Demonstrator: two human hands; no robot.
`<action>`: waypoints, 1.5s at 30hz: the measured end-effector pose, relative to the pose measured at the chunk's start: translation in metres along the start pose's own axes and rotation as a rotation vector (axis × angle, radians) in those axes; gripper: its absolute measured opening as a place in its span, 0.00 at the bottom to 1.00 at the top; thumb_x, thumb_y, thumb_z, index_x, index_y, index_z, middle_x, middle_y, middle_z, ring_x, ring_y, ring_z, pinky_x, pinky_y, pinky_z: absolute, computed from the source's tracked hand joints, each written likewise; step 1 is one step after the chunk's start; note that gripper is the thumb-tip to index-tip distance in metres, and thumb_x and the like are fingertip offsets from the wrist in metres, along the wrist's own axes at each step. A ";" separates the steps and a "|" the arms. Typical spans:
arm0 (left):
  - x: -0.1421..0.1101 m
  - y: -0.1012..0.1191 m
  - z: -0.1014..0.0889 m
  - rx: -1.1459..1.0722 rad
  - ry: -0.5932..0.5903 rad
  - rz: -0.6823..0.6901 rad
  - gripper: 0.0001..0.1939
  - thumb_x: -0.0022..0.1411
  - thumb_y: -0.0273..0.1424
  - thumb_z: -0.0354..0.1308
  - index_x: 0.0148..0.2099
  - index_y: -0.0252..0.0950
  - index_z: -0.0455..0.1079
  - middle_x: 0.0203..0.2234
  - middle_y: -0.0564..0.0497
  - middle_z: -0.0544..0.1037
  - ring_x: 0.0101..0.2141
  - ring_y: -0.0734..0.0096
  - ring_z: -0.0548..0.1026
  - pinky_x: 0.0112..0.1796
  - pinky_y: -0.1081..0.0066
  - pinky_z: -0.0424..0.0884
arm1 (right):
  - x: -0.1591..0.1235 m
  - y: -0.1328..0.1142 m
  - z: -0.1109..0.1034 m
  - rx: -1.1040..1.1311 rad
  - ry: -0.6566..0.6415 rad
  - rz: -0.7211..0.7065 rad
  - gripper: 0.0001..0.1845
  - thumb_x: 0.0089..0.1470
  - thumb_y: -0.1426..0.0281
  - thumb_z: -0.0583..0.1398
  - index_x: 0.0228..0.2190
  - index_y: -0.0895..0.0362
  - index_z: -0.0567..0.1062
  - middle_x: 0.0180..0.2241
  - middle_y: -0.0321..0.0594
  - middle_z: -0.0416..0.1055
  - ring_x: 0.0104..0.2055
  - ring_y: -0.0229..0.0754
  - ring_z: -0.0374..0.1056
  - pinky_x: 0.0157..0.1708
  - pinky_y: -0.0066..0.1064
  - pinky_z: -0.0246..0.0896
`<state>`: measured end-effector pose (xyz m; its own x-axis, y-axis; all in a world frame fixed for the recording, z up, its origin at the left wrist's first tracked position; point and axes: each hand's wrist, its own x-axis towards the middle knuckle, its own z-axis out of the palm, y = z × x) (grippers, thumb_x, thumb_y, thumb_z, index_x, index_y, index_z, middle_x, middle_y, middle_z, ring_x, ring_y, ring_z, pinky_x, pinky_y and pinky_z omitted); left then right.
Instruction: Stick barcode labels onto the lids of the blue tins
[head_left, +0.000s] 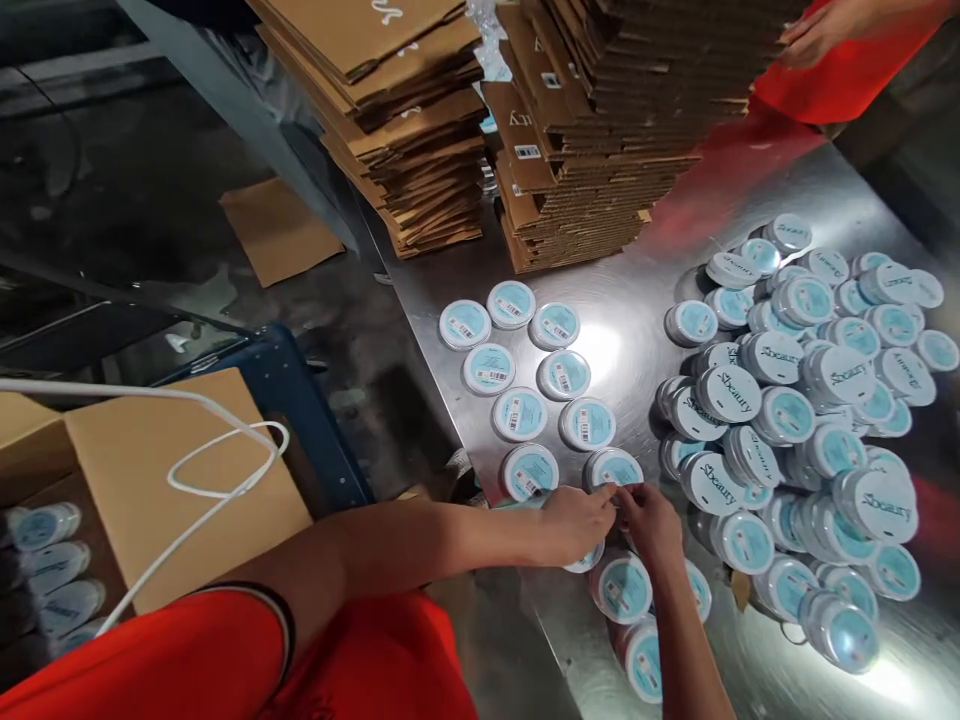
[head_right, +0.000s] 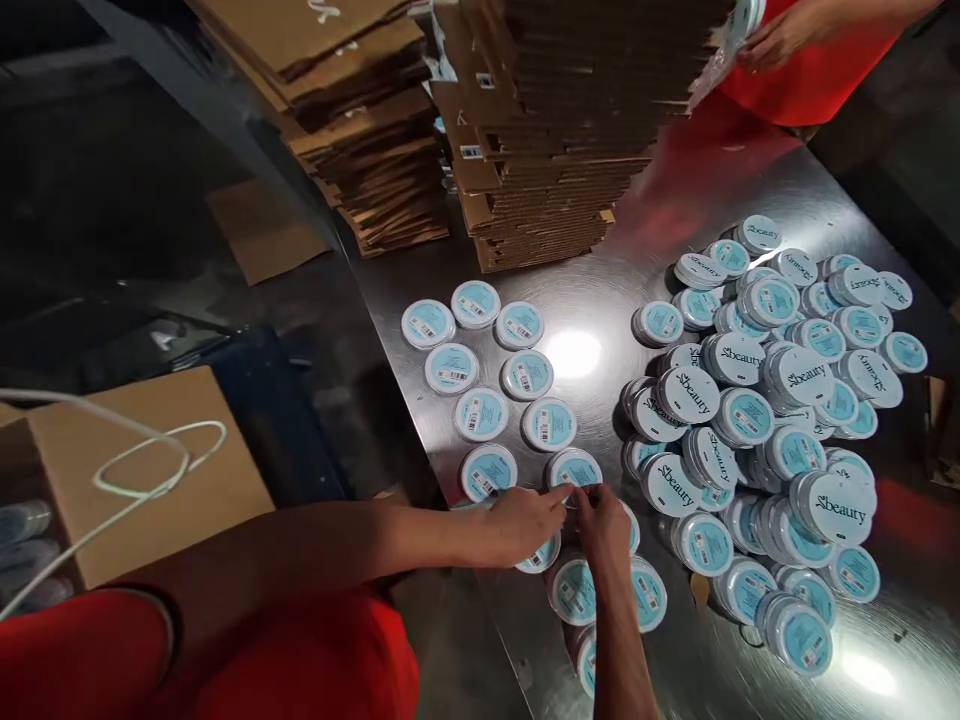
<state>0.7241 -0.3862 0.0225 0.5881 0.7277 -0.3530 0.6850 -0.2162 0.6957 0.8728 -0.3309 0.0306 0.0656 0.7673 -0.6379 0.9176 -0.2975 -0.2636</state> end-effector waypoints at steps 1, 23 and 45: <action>0.000 0.003 0.000 0.019 -0.017 -0.003 0.26 0.59 0.19 0.59 0.60 0.26 0.70 0.68 0.28 0.60 0.48 0.50 0.79 0.35 0.64 0.75 | 0.002 -0.002 0.001 -0.029 0.012 0.013 0.13 0.56 0.60 0.55 0.30 0.55 0.74 0.33 0.48 0.80 0.35 0.48 0.77 0.35 0.33 0.65; -0.067 0.028 -0.005 -1.114 -0.112 -0.336 0.35 0.52 0.32 0.69 0.61 0.40 0.63 0.26 0.59 0.72 0.24 0.74 0.72 0.25 0.75 0.70 | -0.152 0.022 0.026 0.670 0.174 0.006 0.26 0.48 0.42 0.61 0.29 0.53 0.78 0.24 0.37 0.75 0.29 0.45 0.71 0.28 0.30 0.62; -0.009 0.049 0.039 -0.446 0.098 -0.175 0.05 0.61 0.29 0.61 0.40 0.35 0.73 0.41 0.46 0.80 0.45 0.56 0.76 0.47 0.64 0.68 | -0.033 0.109 -0.017 0.357 0.134 -0.098 0.23 0.49 0.46 0.58 0.27 0.53 0.73 0.24 0.38 0.76 0.25 0.45 0.71 0.31 0.35 0.60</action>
<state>0.7695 -0.4293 0.0355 0.4222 0.7908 -0.4431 0.5063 0.1998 0.8389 0.9771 -0.3789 0.0355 0.0563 0.8624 -0.5031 0.7297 -0.3794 -0.5688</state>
